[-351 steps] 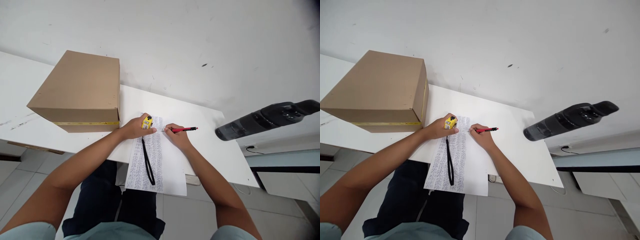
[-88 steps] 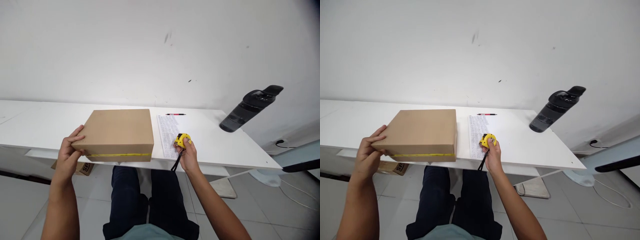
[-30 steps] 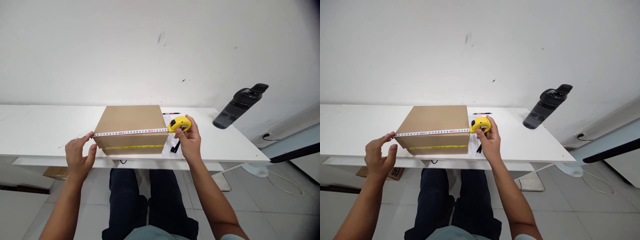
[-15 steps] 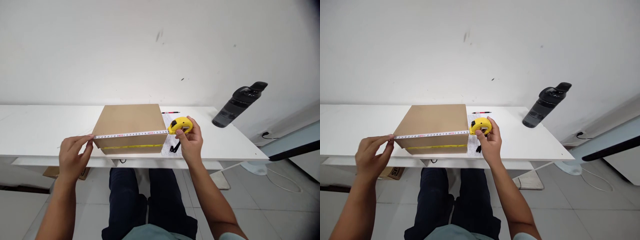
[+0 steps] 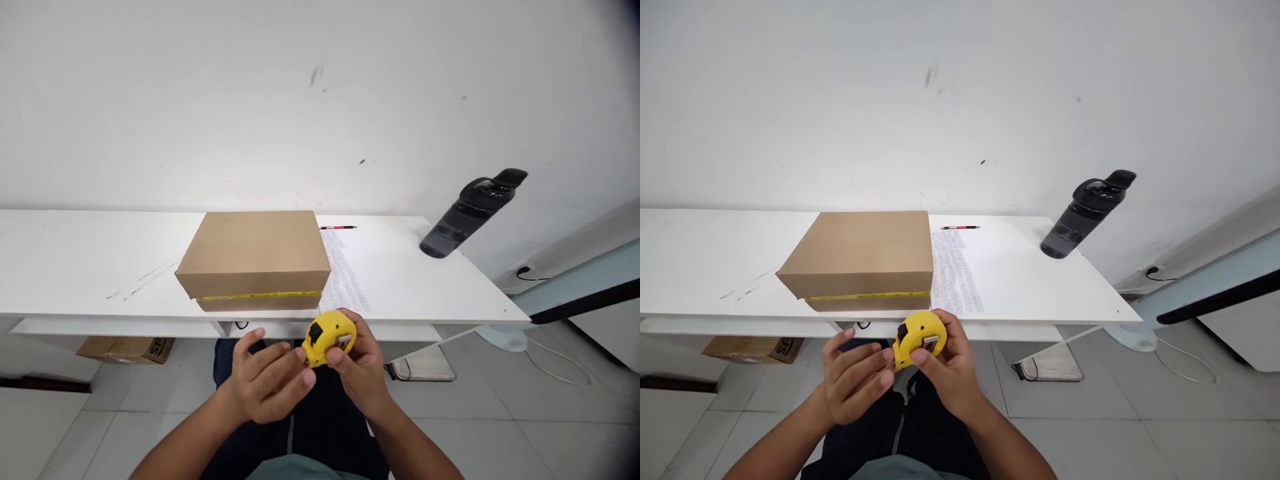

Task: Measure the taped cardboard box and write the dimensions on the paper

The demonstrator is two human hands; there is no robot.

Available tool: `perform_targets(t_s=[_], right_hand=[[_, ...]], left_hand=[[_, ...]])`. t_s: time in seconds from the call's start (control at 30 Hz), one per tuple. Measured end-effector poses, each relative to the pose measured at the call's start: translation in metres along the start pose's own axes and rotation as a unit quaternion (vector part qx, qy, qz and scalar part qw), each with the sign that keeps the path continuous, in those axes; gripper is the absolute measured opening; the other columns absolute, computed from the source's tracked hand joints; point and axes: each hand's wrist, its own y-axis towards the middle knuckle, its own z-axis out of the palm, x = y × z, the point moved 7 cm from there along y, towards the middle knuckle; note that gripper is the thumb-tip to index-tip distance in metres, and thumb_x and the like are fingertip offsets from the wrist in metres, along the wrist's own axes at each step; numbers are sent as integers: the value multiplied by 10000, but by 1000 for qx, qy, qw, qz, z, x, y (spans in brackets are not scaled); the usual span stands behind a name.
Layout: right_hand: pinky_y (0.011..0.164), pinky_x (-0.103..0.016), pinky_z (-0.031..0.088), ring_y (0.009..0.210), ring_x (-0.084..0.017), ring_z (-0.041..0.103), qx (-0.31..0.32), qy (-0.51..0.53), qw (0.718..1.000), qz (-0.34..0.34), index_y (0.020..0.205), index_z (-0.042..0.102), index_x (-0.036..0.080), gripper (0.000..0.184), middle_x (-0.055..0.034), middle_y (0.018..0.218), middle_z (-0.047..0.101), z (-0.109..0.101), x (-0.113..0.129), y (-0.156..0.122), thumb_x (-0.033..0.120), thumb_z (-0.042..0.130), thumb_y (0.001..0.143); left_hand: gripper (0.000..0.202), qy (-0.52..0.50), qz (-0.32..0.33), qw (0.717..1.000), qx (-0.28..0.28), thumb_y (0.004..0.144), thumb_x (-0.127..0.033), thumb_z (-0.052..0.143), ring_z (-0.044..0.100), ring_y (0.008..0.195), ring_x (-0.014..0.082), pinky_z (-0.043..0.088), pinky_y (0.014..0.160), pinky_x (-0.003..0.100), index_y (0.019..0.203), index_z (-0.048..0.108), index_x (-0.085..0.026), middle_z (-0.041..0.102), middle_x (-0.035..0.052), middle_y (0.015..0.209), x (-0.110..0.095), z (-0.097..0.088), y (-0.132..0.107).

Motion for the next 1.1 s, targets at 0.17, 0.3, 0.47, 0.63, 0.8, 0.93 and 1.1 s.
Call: perform_targets(t_s=[0.17, 0.3, 0.47, 0.63, 0.8, 0.93, 1.1], right_hand=[[815, -338, 619, 860, -176, 706, -18, -27, 995, 99, 1462, 518, 262, 845, -14, 999, 725, -30, -23, 17, 410, 908, 727], [815, -342, 612, 865, -174, 690, 17, -64, 977, 201, 1509, 522, 199, 872, -16, 1003, 735, -35, -46, 28, 438, 885, 753], [842, -360, 612, 933, -193, 697, 81, -86, 979, 169, 1320, 660, 206, 637, -50, 1088, 745, -20, -32, 24, 430, 878, 765], [662, -258, 585, 748, -135, 670, 251, -123, 956, 85, 1120, 637, 233, 436, -6, 943, 721, 6, 17, 12, 345, 873, 770], [639, -267, 597, 749, -163, 721, 365, -87, 927, 1, 1132, 653, 245, 516, -20, 940, 762, 43, 44, 0, 414, 902, 713], [619, -239, 572, 671, -145, 679, 353, -154, 917, -104, 1127, 700, 252, 541, -5, 852, 755, 69, 46, -7, 471, 919, 683], [635, -244, 568, 709, -151, 680, 319, -158, 927, -116, 1179, 673, 262, 573, -10, 898, 743, 86, 32, -12, 506, 895, 711]], left_hand=[[771, 123, -147, 978, -83, 791, -323, 860, 590, 1302, 277, 387, 1203, 553, 1453, 463, -304, 636, 130, 1353, 58, -20, -27], [693, 43, -479, 874, -64, 949, -503, 635, 441, 1454, 359, 403, 1166, 598, 1525, 373, -220, 440, 230, 1550, 136, -27, -79], [561, 6, -530, 848, 3, 938, -603, 585, 625, 1130, 280, 503, 1052, 484, 1322, 564, -194, 653, 128, 1202, 156, -29, -71], [658, 138, -463, 873, -60, 958, -610, 517, 621, 1146, 310, 507, 1030, 513, 1424, 541, -146, 629, 176, 1285, 160, -78, 6], [580, 121, -363, 919, 95, 966, -611, 541, 651, 1122, 281, 517, 978, 472, 1386, 618, -217, 688, 85, 1286, 190, -73, 113], [499, 11, -311, 910, 273, 971, -616, 504, 674, 1061, 265, 516, 900, 395, 1231, 721, -249, 737, 47, 1212, 207, -18, 150], [454, -53, -312, 890, 329, 970, -605, 478, 665, 1060, 257, 512, 870, 363, 1117, 746, -269, 744, 42, 1217, 230, 41, 151]])
